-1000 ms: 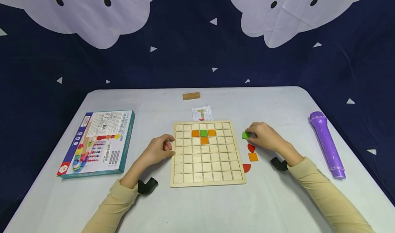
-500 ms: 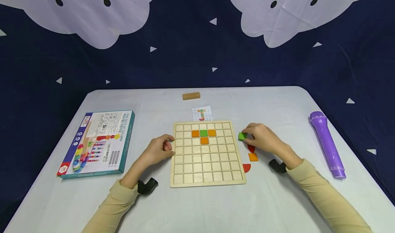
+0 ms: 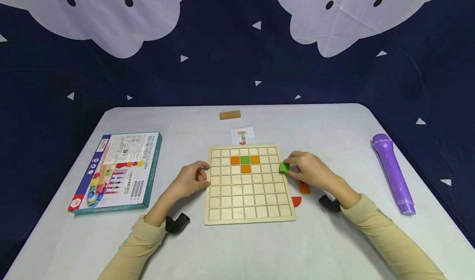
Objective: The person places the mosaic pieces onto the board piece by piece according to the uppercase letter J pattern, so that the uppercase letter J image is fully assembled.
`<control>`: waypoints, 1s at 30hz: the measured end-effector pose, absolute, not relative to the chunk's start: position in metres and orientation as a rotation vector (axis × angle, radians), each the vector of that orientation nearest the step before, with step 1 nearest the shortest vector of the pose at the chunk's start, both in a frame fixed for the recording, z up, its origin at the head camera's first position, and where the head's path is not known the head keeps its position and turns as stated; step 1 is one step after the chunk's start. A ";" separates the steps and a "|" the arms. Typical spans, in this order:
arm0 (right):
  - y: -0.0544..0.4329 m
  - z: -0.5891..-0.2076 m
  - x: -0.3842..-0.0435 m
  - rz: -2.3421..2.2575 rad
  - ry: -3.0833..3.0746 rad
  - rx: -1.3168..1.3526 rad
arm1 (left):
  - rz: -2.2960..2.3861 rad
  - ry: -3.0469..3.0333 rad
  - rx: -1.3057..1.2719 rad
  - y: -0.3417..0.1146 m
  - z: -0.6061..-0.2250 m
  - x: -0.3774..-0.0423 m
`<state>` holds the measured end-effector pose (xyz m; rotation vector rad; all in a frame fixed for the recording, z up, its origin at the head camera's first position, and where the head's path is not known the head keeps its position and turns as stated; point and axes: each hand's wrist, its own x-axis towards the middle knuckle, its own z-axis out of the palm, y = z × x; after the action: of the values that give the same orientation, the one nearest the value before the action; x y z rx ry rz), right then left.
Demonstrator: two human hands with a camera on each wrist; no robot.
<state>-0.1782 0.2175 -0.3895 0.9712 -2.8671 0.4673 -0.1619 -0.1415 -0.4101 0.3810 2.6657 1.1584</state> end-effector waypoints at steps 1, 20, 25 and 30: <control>0.216 -0.389 -0.177 0.461 -2.866 0.974 | 1.158 2.666 0.380 -0.142 -0.410 -0.162; 0.196 -0.386 -0.171 0.477 -2.836 1.050 | 1.157 2.667 0.382 -0.141 -0.409 -0.162; 0.189 -0.384 -0.171 0.472 -2.824 1.082 | 1.163 2.664 0.389 -0.141 -0.409 -0.162; 0.181 -0.382 -0.171 0.463 -2.815 1.120 | 1.162 2.662 0.383 -0.141 -0.409 -0.162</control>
<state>-0.1709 0.1808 -0.3824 1.1199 -2.8146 0.4632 -0.1616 -0.1414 -0.4094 0.3829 2.6616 1.1619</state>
